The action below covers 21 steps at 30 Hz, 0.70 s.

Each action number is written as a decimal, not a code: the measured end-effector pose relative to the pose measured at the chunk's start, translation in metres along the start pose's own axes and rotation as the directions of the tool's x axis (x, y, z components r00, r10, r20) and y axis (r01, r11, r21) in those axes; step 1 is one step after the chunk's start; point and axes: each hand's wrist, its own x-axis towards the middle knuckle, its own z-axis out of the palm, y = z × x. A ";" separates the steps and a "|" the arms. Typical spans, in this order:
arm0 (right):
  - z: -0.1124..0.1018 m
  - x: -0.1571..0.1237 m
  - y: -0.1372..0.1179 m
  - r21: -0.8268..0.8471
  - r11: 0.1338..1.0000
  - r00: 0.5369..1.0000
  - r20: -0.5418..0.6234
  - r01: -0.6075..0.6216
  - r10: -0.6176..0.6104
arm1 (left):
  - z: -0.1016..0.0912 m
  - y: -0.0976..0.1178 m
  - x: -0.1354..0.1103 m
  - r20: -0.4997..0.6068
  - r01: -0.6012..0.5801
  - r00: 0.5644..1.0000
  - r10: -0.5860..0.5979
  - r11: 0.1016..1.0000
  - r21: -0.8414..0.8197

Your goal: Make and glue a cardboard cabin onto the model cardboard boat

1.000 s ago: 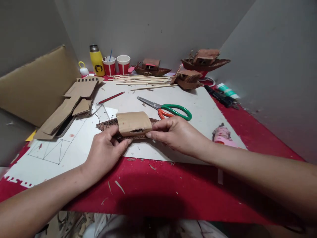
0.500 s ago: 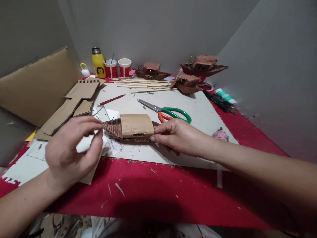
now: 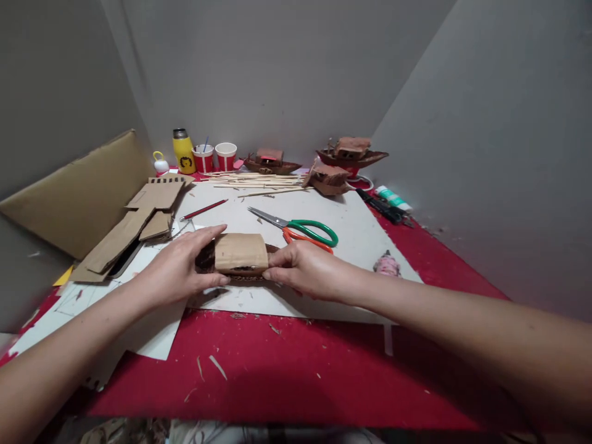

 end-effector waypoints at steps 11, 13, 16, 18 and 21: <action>-0.050 -0.025 0.006 -0.025 0.997 0.979 -0.190 0.070 -0.073 | -0.004 0.000 0.006 0.080 0.051 0.996 -0.048 0.998 -0.040; -0.053 -0.021 0.014 -0.116 0.987 0.943 -0.299 0.114 -0.144 | -0.005 0.000 0.006 0.099 0.074 0.993 -0.069 0.996 -0.042; -0.047 -0.008 0.021 -0.189 0.970 0.942 -0.268 0.152 -0.200 | -0.006 -0.002 0.005 0.128 0.097 0.988 -0.091 0.994 -0.043; -0.041 0.003 0.021 -0.208 0.964 0.954 -0.212 0.168 -0.212 | -0.006 -0.003 0.006 0.135 0.105 0.986 -0.098 0.993 -0.045; -0.031 0.019 0.019 -0.217 0.955 0.957 -0.161 0.203 -0.240 | -0.006 -0.003 0.006 0.134 0.112 0.985 -0.106 0.993 -0.038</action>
